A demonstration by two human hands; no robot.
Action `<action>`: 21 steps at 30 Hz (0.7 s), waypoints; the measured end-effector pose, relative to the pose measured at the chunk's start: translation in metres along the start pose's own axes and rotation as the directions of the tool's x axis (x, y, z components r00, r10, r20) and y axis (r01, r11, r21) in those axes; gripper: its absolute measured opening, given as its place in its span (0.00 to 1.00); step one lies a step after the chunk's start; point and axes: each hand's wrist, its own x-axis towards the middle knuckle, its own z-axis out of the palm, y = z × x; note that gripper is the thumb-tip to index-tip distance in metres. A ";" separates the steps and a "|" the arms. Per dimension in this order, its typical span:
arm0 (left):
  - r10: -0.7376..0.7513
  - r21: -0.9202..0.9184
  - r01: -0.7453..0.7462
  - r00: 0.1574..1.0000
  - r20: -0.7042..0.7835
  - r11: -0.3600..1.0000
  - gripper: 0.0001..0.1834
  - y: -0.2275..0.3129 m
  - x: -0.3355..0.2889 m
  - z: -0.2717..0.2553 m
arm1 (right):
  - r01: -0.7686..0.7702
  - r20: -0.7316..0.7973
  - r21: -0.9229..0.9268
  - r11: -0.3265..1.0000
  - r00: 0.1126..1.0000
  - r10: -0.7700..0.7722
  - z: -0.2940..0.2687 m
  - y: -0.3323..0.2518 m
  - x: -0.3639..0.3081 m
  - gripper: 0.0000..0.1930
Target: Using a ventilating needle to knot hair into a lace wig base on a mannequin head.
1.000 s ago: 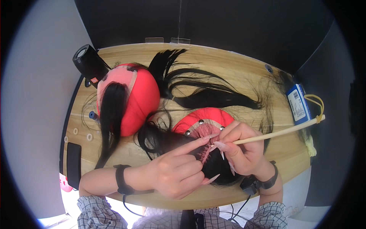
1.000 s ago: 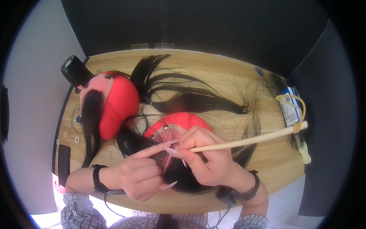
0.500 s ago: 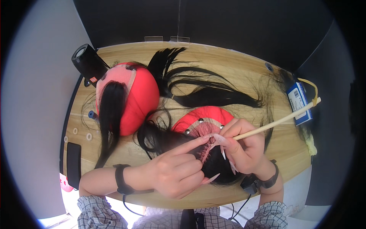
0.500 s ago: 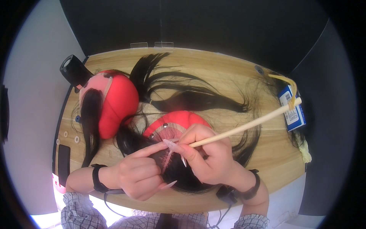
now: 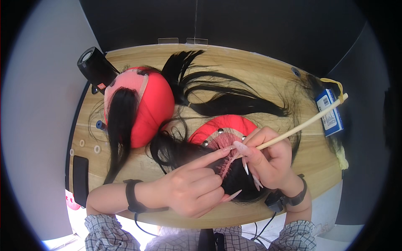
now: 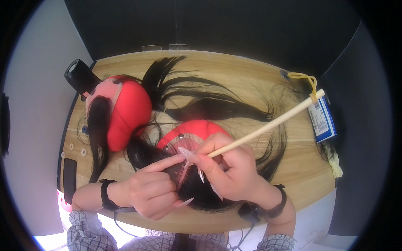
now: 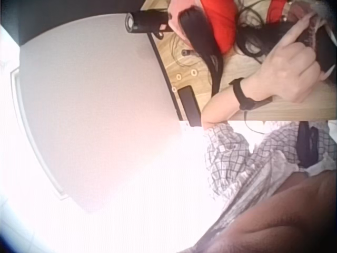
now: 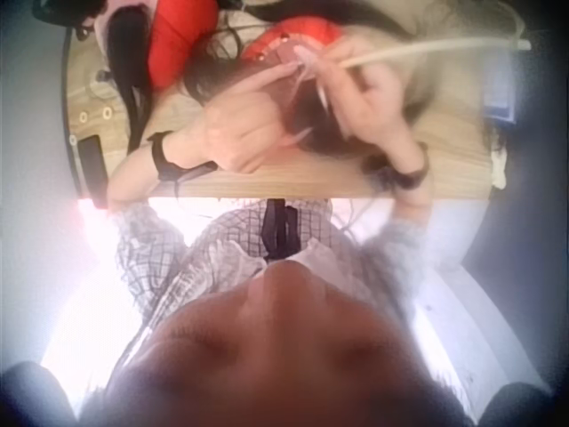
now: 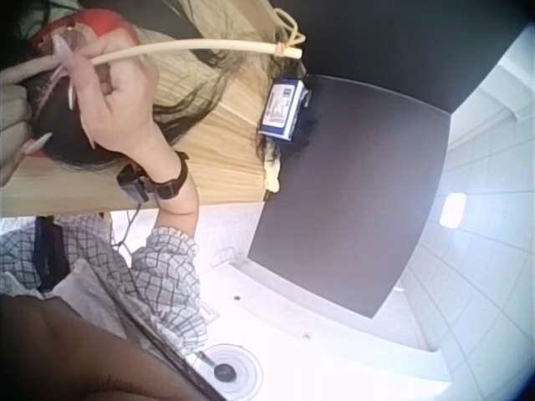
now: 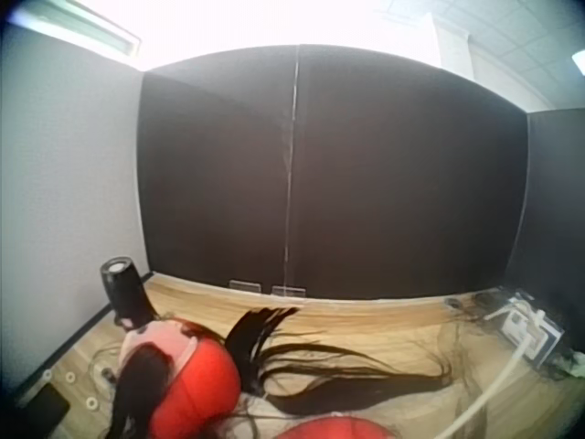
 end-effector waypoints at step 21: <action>-0.010 0.003 0.010 0.999 0.053 1.000 0.14 0.000 0.002 -0.004 | -0.226 0.132 0.272 0.935 0.972 0.196 -0.011 -0.004 0.002 0.10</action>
